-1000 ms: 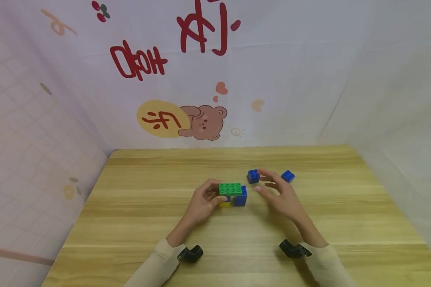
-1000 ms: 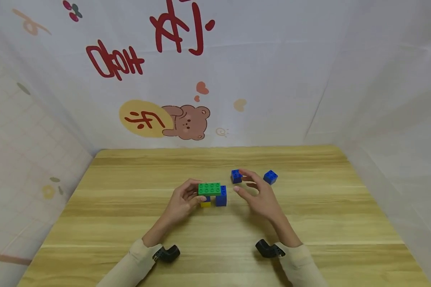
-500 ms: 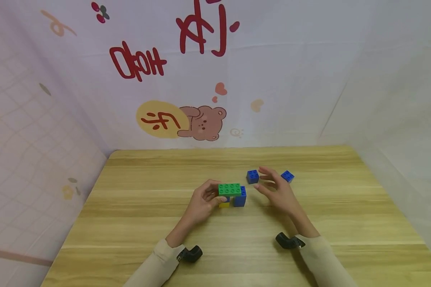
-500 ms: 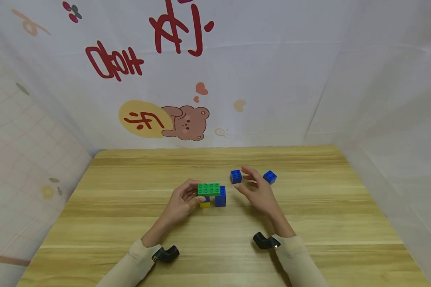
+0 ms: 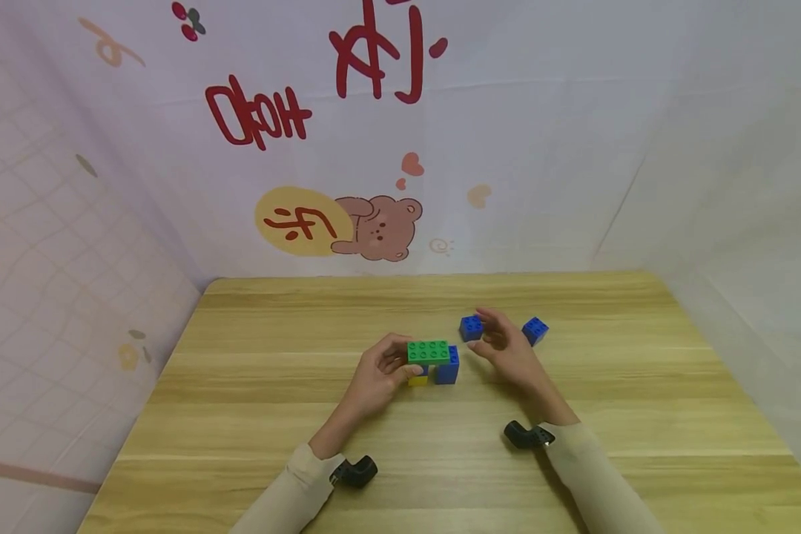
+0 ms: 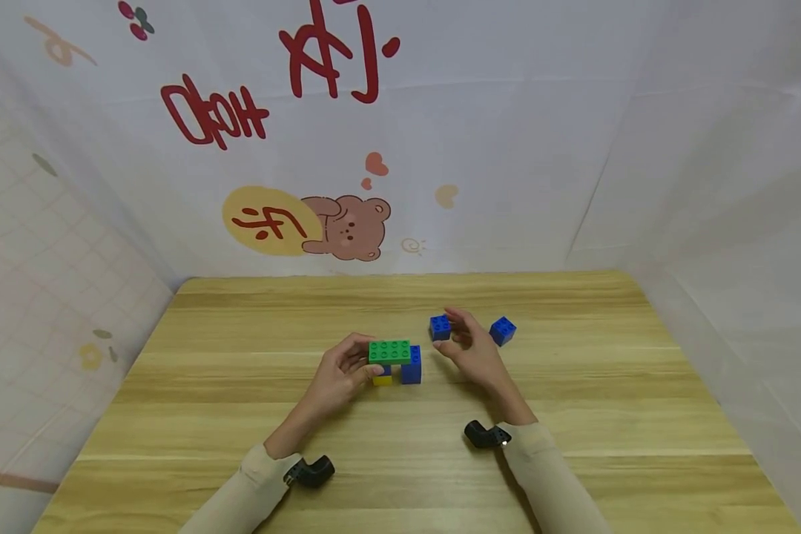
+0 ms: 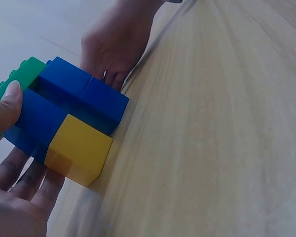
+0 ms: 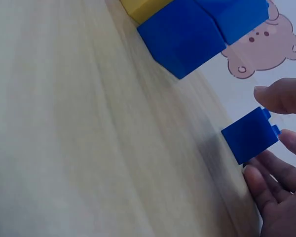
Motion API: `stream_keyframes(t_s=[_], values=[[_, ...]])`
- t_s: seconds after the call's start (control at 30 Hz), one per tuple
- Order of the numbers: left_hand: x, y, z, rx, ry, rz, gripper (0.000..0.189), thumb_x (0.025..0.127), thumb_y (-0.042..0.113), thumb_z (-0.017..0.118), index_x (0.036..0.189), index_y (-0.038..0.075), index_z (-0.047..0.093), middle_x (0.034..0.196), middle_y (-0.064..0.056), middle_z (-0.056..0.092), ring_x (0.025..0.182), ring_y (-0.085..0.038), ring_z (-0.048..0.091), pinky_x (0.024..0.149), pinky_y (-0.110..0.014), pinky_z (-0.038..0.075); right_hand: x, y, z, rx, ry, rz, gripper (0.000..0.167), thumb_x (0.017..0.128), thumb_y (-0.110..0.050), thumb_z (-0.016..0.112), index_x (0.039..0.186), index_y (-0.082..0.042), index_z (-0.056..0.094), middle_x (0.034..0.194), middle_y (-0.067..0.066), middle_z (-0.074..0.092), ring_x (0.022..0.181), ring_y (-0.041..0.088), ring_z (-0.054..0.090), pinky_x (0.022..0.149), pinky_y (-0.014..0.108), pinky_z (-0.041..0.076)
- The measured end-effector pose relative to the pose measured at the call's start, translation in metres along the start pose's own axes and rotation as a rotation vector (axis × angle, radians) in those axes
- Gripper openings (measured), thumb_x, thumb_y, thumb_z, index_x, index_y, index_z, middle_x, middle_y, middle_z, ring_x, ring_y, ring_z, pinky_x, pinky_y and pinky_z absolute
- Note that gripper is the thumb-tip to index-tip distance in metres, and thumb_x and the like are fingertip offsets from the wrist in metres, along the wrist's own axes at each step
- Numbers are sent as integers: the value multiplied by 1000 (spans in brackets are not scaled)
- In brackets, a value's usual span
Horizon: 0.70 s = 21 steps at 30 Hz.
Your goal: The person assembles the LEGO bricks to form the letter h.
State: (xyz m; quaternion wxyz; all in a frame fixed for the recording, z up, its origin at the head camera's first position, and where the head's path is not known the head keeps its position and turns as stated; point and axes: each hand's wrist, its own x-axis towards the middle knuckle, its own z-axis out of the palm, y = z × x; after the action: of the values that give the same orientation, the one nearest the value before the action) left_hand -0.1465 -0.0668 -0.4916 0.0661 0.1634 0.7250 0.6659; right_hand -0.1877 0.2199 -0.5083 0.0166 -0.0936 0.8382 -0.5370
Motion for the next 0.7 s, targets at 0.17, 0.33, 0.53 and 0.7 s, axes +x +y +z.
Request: stream_keyframes(t_s=[0.17,0.33,0.53,0.7], values=[[0,1,1,6,4,-5,35,92,7,76,124,18,66,123,-9,70,117,-21,66,105,-26,54,8,5,-1,-8,-3,-5,67,96,-15,74,155,-11,42,153,14,52,141,36,51,114,54,46],[0,1,0,-3,5,-11,35,92,8,77,124,17,66,124,-9,70,118,-22,66,106,-27,54,15,8,0,-8,-15,-1,65,96,-16,73,154,-12,43,152,12,54,140,34,51,115,54,45],[0,0,0,-8,-3,-9,35,92,8,76,124,16,66,124,-9,70,119,-22,66,107,-26,53,18,10,1,0,-1,3,59,96,-20,74,150,-13,50,148,13,58,134,36,55,113,55,46],[0,0,0,-14,-4,-5,35,92,7,76,124,16,66,124,-10,70,119,-21,66,106,-26,53,18,10,1,-36,14,11,52,95,-25,76,143,-19,59,140,8,63,124,31,62,108,51,51]])
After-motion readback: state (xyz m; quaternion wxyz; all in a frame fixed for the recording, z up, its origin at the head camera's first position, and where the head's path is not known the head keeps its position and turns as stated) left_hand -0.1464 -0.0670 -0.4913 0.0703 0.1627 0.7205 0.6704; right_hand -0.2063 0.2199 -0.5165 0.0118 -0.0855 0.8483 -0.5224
